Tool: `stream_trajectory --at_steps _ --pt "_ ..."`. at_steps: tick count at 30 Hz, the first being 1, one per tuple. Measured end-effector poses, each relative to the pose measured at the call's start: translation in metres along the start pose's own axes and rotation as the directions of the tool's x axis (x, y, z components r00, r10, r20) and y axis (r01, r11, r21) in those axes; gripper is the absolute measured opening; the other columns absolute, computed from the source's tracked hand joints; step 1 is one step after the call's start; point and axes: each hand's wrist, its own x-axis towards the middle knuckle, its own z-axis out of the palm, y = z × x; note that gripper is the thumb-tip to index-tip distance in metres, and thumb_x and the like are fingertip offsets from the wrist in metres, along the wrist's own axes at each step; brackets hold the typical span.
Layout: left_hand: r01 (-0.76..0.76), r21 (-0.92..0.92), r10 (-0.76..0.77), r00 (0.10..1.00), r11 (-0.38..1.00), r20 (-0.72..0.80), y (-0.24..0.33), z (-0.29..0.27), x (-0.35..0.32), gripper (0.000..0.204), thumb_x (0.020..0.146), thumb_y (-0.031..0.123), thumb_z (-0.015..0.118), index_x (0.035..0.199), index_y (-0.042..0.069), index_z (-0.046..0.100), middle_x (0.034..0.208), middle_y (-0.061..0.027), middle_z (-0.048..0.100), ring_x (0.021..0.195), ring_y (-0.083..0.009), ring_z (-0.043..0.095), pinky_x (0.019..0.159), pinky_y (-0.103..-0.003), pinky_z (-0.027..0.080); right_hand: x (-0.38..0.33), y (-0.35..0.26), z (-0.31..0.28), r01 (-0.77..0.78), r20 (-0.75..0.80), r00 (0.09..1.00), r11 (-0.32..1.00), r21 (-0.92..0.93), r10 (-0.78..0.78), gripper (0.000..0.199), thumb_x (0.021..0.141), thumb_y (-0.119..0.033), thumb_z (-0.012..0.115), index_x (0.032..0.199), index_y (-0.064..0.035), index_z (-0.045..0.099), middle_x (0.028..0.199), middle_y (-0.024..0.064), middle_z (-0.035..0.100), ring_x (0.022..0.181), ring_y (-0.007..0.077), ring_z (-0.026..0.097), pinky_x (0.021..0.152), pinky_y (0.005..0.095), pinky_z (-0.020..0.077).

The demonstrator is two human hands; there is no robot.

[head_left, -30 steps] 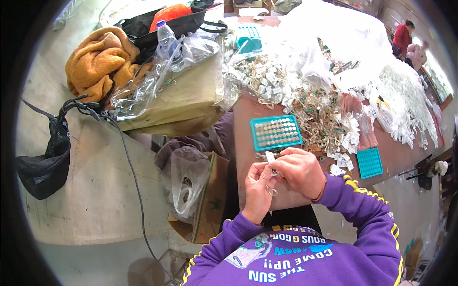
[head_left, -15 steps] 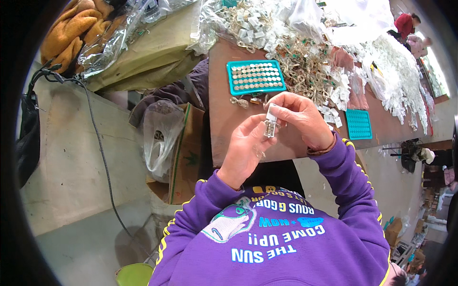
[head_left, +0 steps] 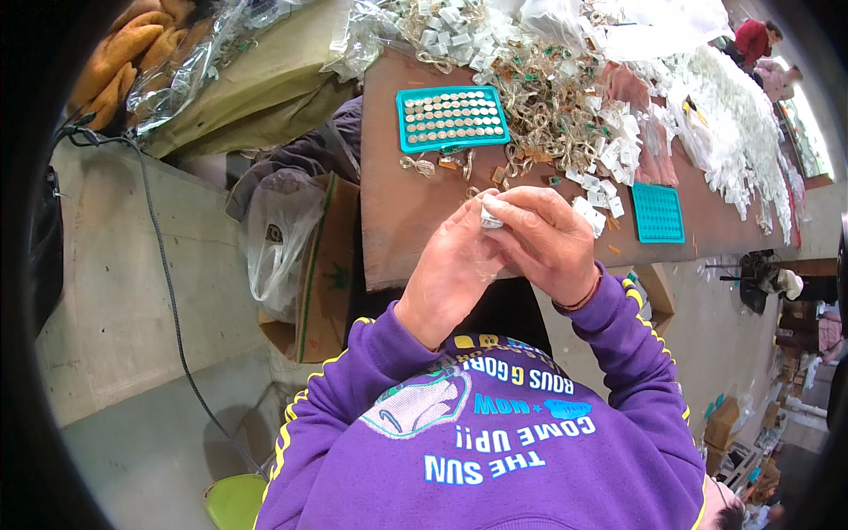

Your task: The person repeatedly picks small white plastic housings and thin wires from a cluttered table, inserts the wires into the housings, and places the assembled units into a teal tray. The person handles items one at a time and continues the same insertion cycle throughout the clip.

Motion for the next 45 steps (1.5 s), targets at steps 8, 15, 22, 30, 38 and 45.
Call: stream_trajectory --at_steps 8,15,22,30,38,45 --pt "-0.019 0.338 0.083 0.981 0.941 -0.175 -0.006 0.013 -0.004 0.028 0.100 0.020 0.053 0.122 0.003 0.055 0.114 -0.0059 0.063 0.105 -0.0147 0.061 0.095 -0.034 0.048 -0.005 0.008 -0.015 0.071 0.088 0.994 0.993 -0.090 -0.063 0.035 0.072 -0.006 0.076 0.104 -0.0003 0.065 0.095 0.0116 0.064 0.082 0.0272 0.066 0.069 0.0341 0.0560" --pt "0.021 0.610 0.154 0.960 0.792 -0.233 -0.005 0.005 0.000 0.023 0.095 0.011 0.058 0.115 0.001 0.059 0.107 -0.0044 0.065 0.098 -0.0104 0.062 0.087 -0.026 0.050 -0.007 0.014 -0.017 0.127 0.122 0.986 0.988 -0.089 -0.116 0.035 0.073 -0.017 0.077 0.102 -0.0016 0.063 0.084 0.0083 0.060 0.072 0.0253 0.064 0.060 0.0337 0.0526" --pt "0.083 0.302 -0.007 0.970 0.950 -0.243 -0.006 -0.003 0.002 0.026 0.099 0.016 0.053 0.121 0.002 0.056 0.113 -0.0061 0.063 0.102 -0.0141 0.062 0.089 -0.031 0.051 -0.022 0.010 -0.004 -0.037 -0.054 0.998 0.999 -0.029 0.035 0.030 0.075 -0.007 0.073 0.105 -0.0030 0.068 0.095 0.0109 0.066 0.082 0.0270 0.067 0.071 0.0350 0.0554" --pt "-0.201 0.363 0.265 0.955 0.910 -0.135 0.001 -0.017 0.011 0.024 0.099 0.011 0.055 0.121 0.001 0.057 0.112 -0.0117 0.065 0.104 -0.0205 0.063 0.093 -0.036 0.053 -0.044 -0.009 0.007 -0.272 -0.137 0.950 0.959 0.074 0.280 0.040 0.071 -0.004 0.076 0.110 -0.0034 0.068 0.107 0.0126 0.067 0.097 0.0305 0.065 0.085 0.0389 0.0525" --pt "-0.292 0.371 0.337 0.940 0.882 -0.062 0.010 -0.031 0.015 0.023 0.098 0.005 0.054 0.120 0.001 0.058 0.111 -0.0157 0.064 0.107 -0.0249 0.062 0.100 -0.043 0.051 -0.086 0.006 -0.035 -0.446 -0.228 0.884 0.883 -0.145 0.409 0.023 0.076 0.003 0.071 0.097 -0.0049 0.071 0.094 0.0098 0.069 0.087 0.0260 0.067 0.077 0.0348 0.0540" --pt "-0.240 0.378 0.290 0.954 0.894 -0.081 0.012 -0.033 0.016 0.025 0.096 0.008 0.058 0.120 0.001 0.058 0.111 -0.0149 0.064 0.108 -0.0272 0.061 0.103 -0.047 0.045 -0.077 0.078 -0.103 -0.500 -0.377 0.853 0.774 -0.388 0.362 0.015 0.083 -0.004 0.069 0.098 -0.0081 0.070 0.094 0.0109 0.070 0.082 0.0266 0.067 0.072 0.0355 0.0536"
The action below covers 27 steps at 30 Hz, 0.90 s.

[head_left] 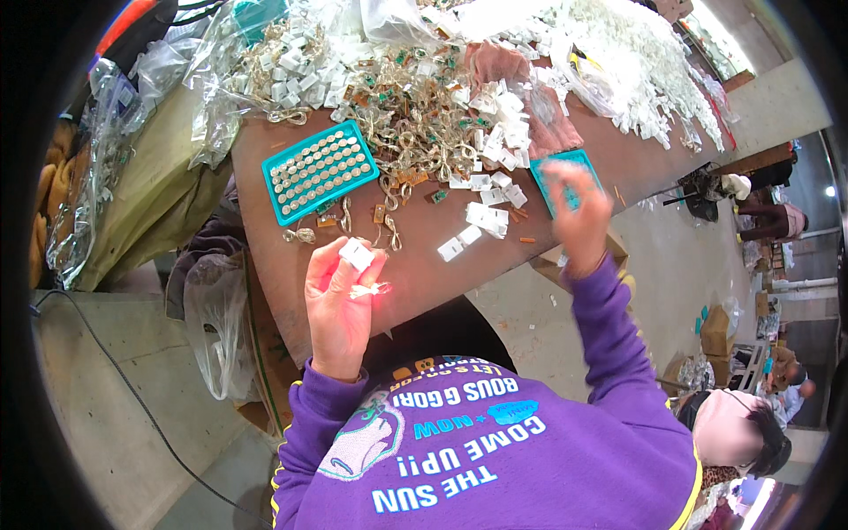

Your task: The person repeatedly picks small white plastic housings and thin wires from a cluttered table, inserts the wires into the housings, and places the assembled units into a teal tray. The person handles items one at a time and continues the same insertion cycle throughout the clip.

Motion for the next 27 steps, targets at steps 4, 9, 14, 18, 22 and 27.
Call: stream_trajectory --at_steps 4,9,14,18,22,27 --pt "-0.022 -0.002 0.022 0.999 1.000 0.033 -0.001 0.000 0.000 0.025 0.096 0.007 0.058 0.120 0.001 0.058 0.112 -0.0155 0.064 0.107 -0.0276 0.062 0.101 -0.046 0.047 0.060 0.093 -0.003 -0.165 0.149 0.969 0.964 -0.207 0.198 0.013 0.084 -0.017 0.068 0.094 -0.0082 0.072 0.092 0.0131 0.069 0.080 0.0291 0.067 0.072 0.0366 0.0526" --pt "-0.028 -0.025 0.029 0.999 0.999 0.032 0.000 0.001 -0.001 0.024 0.096 0.007 0.058 0.119 0.001 0.058 0.112 -0.0158 0.064 0.106 -0.0281 0.062 0.101 -0.045 0.047 0.071 0.136 0.028 -0.026 0.363 0.913 0.913 -0.408 0.188 0.016 0.081 -0.023 0.070 0.090 -0.0107 0.074 0.087 0.0117 0.069 0.083 0.0297 0.067 0.075 0.0387 0.0529" --pt "-0.028 0.010 0.027 0.999 1.000 0.034 0.000 0.001 -0.001 0.025 0.096 0.010 0.060 0.119 0.002 0.058 0.111 -0.0153 0.064 0.106 -0.0278 0.062 0.102 -0.047 0.045 0.080 0.136 0.021 -0.448 0.274 0.858 0.894 -0.018 0.435 0.014 0.082 -0.015 0.072 0.091 -0.0042 0.074 0.077 0.0055 0.073 0.063 0.0099 0.066 0.062 0.0242 0.0522" --pt "-0.023 -0.001 0.023 1.000 1.000 0.016 0.000 0.001 -0.001 0.027 0.095 0.011 0.062 0.120 0.002 0.057 0.110 -0.0154 0.064 0.106 -0.0275 0.062 0.103 -0.048 0.045 0.086 0.128 0.007 -0.604 0.401 0.785 0.724 0.333 0.471 0.013 0.087 -0.011 0.070 0.092 0.0012 0.072 0.077 0.0037 0.071 0.066 0.0073 0.065 0.062 0.0200 0.0514" --pt "0.003 -0.078 -0.004 1.000 0.997 -0.007 0.001 -0.001 0.000 0.028 0.094 0.011 0.063 0.120 0.001 0.057 0.110 -0.0151 0.064 0.106 -0.0274 0.062 0.104 -0.048 0.044 0.091 0.122 0.004 -0.638 0.467 0.759 0.660 0.396 0.454 0.015 0.089 -0.011 0.070 0.097 0.0015 0.070 0.081 0.0040 0.070 0.069 0.0081 0.065 0.064 0.0194 0.0518" --pt "-0.046 0.002 0.046 0.998 0.999 0.040 0.001 -0.001 -0.002 0.027 0.095 0.010 0.061 0.120 0.000 0.056 0.110 -0.0148 0.064 0.106 -0.0263 0.063 0.101 -0.047 0.049 0.094 0.122 0.011 -0.617 0.441 0.762 0.738 0.274 0.474 0.013 0.088 -0.010 0.069 0.095 0.0010 0.070 0.082 0.0042 0.070 0.070 0.0079 0.065 0.065 0.0198 0.0523"
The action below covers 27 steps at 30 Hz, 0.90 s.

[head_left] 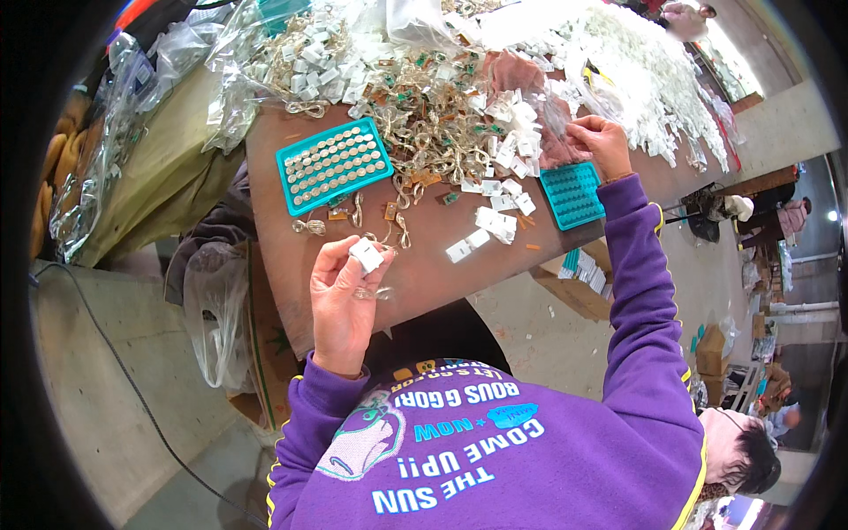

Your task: The person repeatedly picks small white plastic housings and thin wires from a cluttered table, inserts the wires into the housings, and places the assembled units into a teal tray. The person handles items one at a time and continues the same insertion cycle throughout the clip.

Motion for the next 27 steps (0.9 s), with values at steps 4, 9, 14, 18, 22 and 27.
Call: stream_trajectory --at_steps 4,9,14,18,22,27 --pt "0.017 -0.060 -0.019 1.000 0.998 -0.023 0.000 0.002 0.002 0.025 0.097 0.008 0.058 0.120 -0.001 0.056 0.110 -0.0148 0.064 0.106 -0.0250 0.063 0.099 -0.045 0.052 -0.008 -0.014 0.005 0.024 0.031 0.999 0.998 0.063 -0.026 0.012 0.089 -0.010 0.069 0.095 0.0007 0.069 0.083 0.0045 0.069 0.072 0.0081 0.065 0.067 0.0203 0.0526" --pt "0.045 -0.101 -0.048 0.998 0.994 -0.027 0.000 0.001 0.003 0.025 0.097 0.009 0.057 0.120 -0.001 0.056 0.110 -0.0145 0.064 0.106 -0.0244 0.063 0.098 -0.044 0.052 -0.049 -0.065 0.042 0.004 0.198 0.978 0.957 0.289 -0.064 0.012 0.089 -0.011 0.068 0.092 0.0002 0.067 0.084 0.0050 0.069 0.075 0.0082 0.064 0.068 0.0231 0.0527" --pt "0.037 -0.143 -0.038 0.999 0.989 0.000 0.001 0.000 0.003 0.026 0.097 0.011 0.059 0.120 0.001 0.057 0.113 -0.0164 0.064 0.109 -0.0257 0.062 0.100 -0.044 0.049 -0.115 -0.098 0.124 -0.245 0.580 0.813 0.881 0.405 -0.040 0.015 0.092 -0.013 0.063 0.095 0.0018 0.065 0.085 0.0090 0.069 0.076 0.0141 0.067 0.070 0.0254 0.0527" --pt "0.031 -0.127 -0.031 1.000 0.991 0.004 0.002 0.003 0.002 0.025 0.097 0.011 0.059 0.120 0.001 0.057 0.121 -0.0215 0.061 0.116 -0.0290 0.059 0.103 -0.041 0.046 -0.144 -0.108 0.174 -0.363 0.686 0.725 0.810 0.461 -0.065 0.018 0.094 -0.016 0.063 0.097 0.0017 0.065 0.087 0.0081 0.069 0.075 0.0133 0.067 0.069 0.0246 0.0522" --pt "0.022 -0.114 -0.022 1.000 0.993 -0.002 0.004 0.005 0.002 0.025 0.097 0.012 0.059 0.119 0.001 0.057 0.122 -0.0214 0.061 0.122 -0.0308 0.056 0.106 -0.040 0.043 -0.152 -0.112 0.191 -0.353 0.635 0.771 0.792 0.498 -0.055 0.019 0.094 -0.016 0.064 0.096 0.0023 0.065 0.086 0.0059 0.068 0.073 0.0112 0.065 0.068 0.0238 0.0516" --pt "0.044 -0.086 -0.044 0.999 0.995 -0.009 0.003 0.005 0.003 0.023 0.098 0.011 0.058 0.118 0.001 0.057 0.119 -0.0197 0.063 0.127 -0.0338 0.052 0.108 -0.041 0.043 -0.152 -0.108 0.193 -0.288 0.578 0.816 0.840 0.461 -0.037 0.015 0.095 -0.012 0.062 0.096 0.0022 0.062 0.090 0.0086 0.068 0.073 0.0119 0.064 0.068 0.0244 0.0522"
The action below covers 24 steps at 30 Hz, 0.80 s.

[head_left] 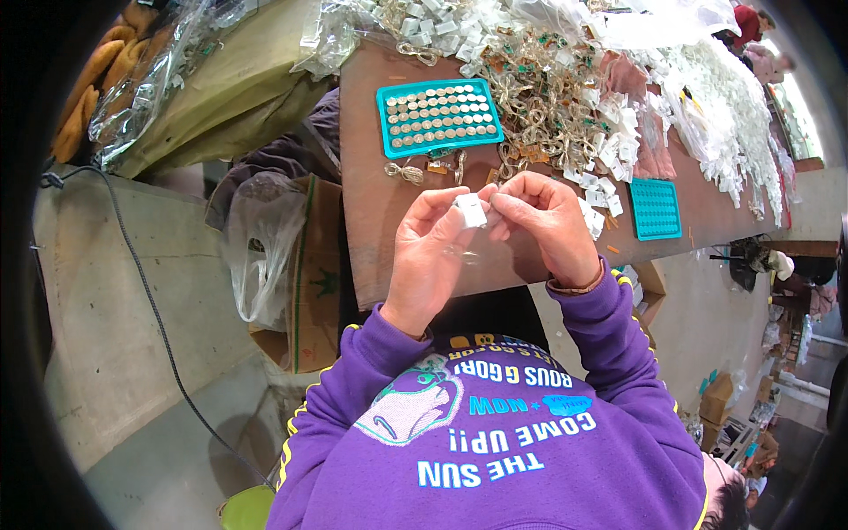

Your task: The person repeatedly picks small white plastic housings and thin wires from a cluttered table, inserts the wires into the housings, and places the assembled units into a teal tray. The person handles items one at a time and continues the same insertion cycle throughout the clip.

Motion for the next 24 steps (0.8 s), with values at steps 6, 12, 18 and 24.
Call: stream_trajectory --at_steps 6,12,18,24 --pt "0.027 0.071 -0.028 1.000 0.997 0.007 0.001 0.005 0.001 0.021 0.098 0.008 0.056 0.117 -0.001 0.056 0.122 -0.0237 0.060 0.127 -0.0348 0.052 0.107 -0.041 0.044 -0.003 0.005 -0.004 0.057 -0.087 0.994 0.986 -0.160 -0.071 0.010 0.093 -0.007 0.063 0.095 0.0032 0.061 0.087 0.0079 0.068 0.073 0.0108 0.065 0.068 0.0236 0.0531" --pt "0.042 0.115 -0.035 0.997 0.992 -0.065 0.000 0.009 0.002 0.022 0.096 0.010 0.060 0.115 -0.002 0.057 0.125 -0.0233 0.061 0.110 -0.0186 0.060 0.097 -0.030 0.047 -0.009 -0.001 -0.019 0.105 -0.142 0.972 0.889 -0.445 -0.187 0.009 0.090 -0.005 0.065 0.090 0.0036 0.062 0.078 0.0053 0.068 0.071 0.0086 0.066 0.063 0.0221 0.0552" --pt "0.050 0.145 -0.046 0.998 0.988 -0.031 -0.001 0.009 0.002 0.023 0.096 0.010 0.060 0.115 -0.002 0.057 0.124 -0.0236 0.061 0.110 -0.0181 0.060 0.097 -0.030 0.046 -0.011 -0.001 -0.024 0.036 -0.154 0.977 0.830 -0.556 -0.145 0.009 0.089 -0.003 0.066 0.092 0.0046 0.065 0.078 0.0055 0.069 0.070 0.0091 0.066 0.061 0.0221 0.0553" --pt "0.038 0.102 -0.036 0.999 0.994 -0.023 -0.001 0.007 0.002 0.023 0.096 0.010 0.060 0.115 -0.002 0.057 0.122 -0.0221 0.062 0.113 -0.0231 0.061 0.098 -0.033 0.047 -0.012 -0.008 -0.027 0.071 -0.164 0.952 0.705 -0.706 -0.260 0.016 0.086 -0.003 0.068 0.100 0.0053 0.069 0.081 0.0079 0.072 0.071 0.0106 0.068 0.062 0.0222 0.0559"
